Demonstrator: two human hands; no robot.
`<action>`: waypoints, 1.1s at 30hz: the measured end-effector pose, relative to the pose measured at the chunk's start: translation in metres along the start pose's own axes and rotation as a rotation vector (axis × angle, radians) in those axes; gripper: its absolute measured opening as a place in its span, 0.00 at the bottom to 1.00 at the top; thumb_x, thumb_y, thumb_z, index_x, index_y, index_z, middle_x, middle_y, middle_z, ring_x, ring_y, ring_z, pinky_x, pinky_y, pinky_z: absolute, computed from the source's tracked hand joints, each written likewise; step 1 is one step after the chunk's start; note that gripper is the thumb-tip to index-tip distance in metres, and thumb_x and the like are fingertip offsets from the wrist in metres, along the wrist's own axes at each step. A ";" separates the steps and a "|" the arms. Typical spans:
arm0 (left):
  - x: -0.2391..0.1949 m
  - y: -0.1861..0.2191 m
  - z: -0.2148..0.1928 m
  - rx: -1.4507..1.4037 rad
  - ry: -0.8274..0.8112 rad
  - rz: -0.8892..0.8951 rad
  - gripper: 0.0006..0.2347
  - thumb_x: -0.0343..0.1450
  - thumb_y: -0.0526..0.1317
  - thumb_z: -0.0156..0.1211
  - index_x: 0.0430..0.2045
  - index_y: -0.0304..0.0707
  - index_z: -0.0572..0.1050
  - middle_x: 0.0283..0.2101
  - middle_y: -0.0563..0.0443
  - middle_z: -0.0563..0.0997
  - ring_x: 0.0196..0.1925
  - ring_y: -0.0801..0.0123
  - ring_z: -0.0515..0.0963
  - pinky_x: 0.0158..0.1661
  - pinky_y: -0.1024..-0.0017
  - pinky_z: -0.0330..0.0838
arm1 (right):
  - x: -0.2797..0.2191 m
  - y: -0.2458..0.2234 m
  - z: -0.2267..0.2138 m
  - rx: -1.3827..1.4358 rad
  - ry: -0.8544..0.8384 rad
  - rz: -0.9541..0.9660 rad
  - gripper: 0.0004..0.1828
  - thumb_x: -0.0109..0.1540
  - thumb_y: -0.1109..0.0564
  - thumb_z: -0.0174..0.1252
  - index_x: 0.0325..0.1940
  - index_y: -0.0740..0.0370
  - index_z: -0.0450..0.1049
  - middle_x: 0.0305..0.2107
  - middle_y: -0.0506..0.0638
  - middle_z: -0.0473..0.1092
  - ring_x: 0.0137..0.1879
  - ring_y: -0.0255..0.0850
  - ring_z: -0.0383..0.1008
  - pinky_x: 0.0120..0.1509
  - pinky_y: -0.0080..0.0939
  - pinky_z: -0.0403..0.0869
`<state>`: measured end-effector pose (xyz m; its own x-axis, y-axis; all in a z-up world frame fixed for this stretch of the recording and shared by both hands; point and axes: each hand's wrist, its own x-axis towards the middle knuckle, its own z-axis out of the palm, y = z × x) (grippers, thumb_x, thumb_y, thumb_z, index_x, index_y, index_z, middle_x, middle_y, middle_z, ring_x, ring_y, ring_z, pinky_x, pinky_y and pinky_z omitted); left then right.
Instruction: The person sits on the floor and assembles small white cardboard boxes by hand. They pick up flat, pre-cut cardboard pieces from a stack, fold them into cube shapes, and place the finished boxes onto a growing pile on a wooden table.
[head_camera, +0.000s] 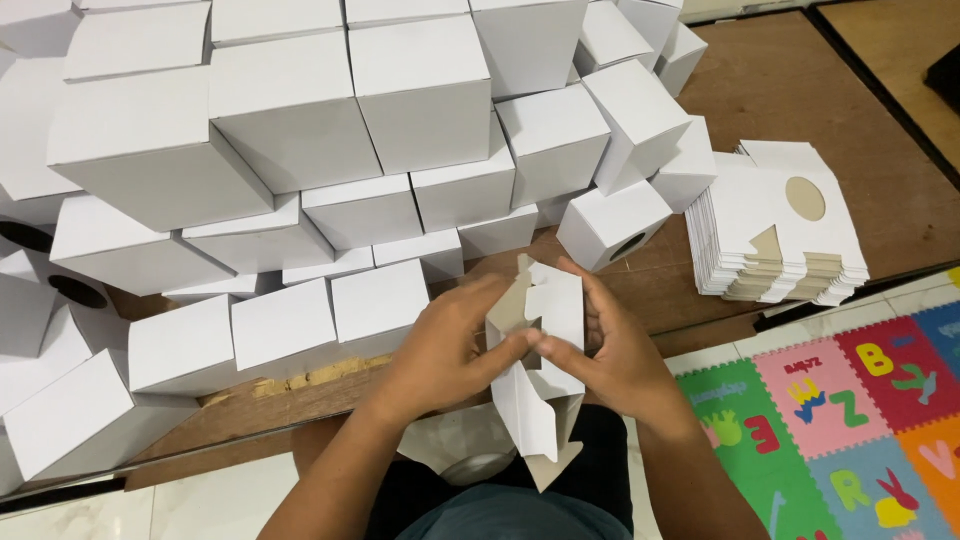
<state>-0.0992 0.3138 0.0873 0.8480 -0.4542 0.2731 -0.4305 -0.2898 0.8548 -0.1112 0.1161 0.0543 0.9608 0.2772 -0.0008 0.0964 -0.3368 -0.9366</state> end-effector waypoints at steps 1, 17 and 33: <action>0.000 -0.005 0.001 0.001 0.003 0.000 0.12 0.65 0.38 0.57 0.40 0.32 0.76 0.37 0.36 0.81 0.41 0.44 0.80 0.41 0.54 0.74 | 0.001 -0.001 -0.001 -0.001 -0.002 -0.002 0.48 0.53 0.51 0.61 0.71 0.67 0.45 0.52 0.70 0.65 0.54 0.55 0.72 0.52 0.53 0.74; 0.013 -0.002 -0.021 -0.246 -0.237 0.046 0.21 0.66 0.43 0.53 0.51 0.31 0.64 0.49 0.25 0.74 0.55 0.29 0.70 0.54 0.36 0.57 | 0.020 -0.030 -0.030 -0.394 -0.388 -0.061 0.50 0.53 0.54 0.62 0.71 0.69 0.43 0.31 0.62 0.76 0.37 0.50 0.73 0.42 0.51 0.71; 0.022 -0.036 -0.001 -0.053 -0.323 -0.040 0.07 0.68 0.40 0.52 0.34 0.42 0.77 0.32 0.46 0.80 0.48 0.56 0.69 0.56 0.55 0.50 | 0.030 -0.024 -0.077 -0.238 -0.257 -0.253 0.36 0.58 0.46 0.52 0.68 0.61 0.54 0.47 0.58 0.72 0.57 0.51 0.67 0.63 0.55 0.62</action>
<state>-0.0650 0.3153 0.0635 0.7185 -0.6894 0.0921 -0.3752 -0.2727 0.8859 -0.0645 0.0634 0.1041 0.8063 0.5825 0.1034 0.4071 -0.4194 -0.8114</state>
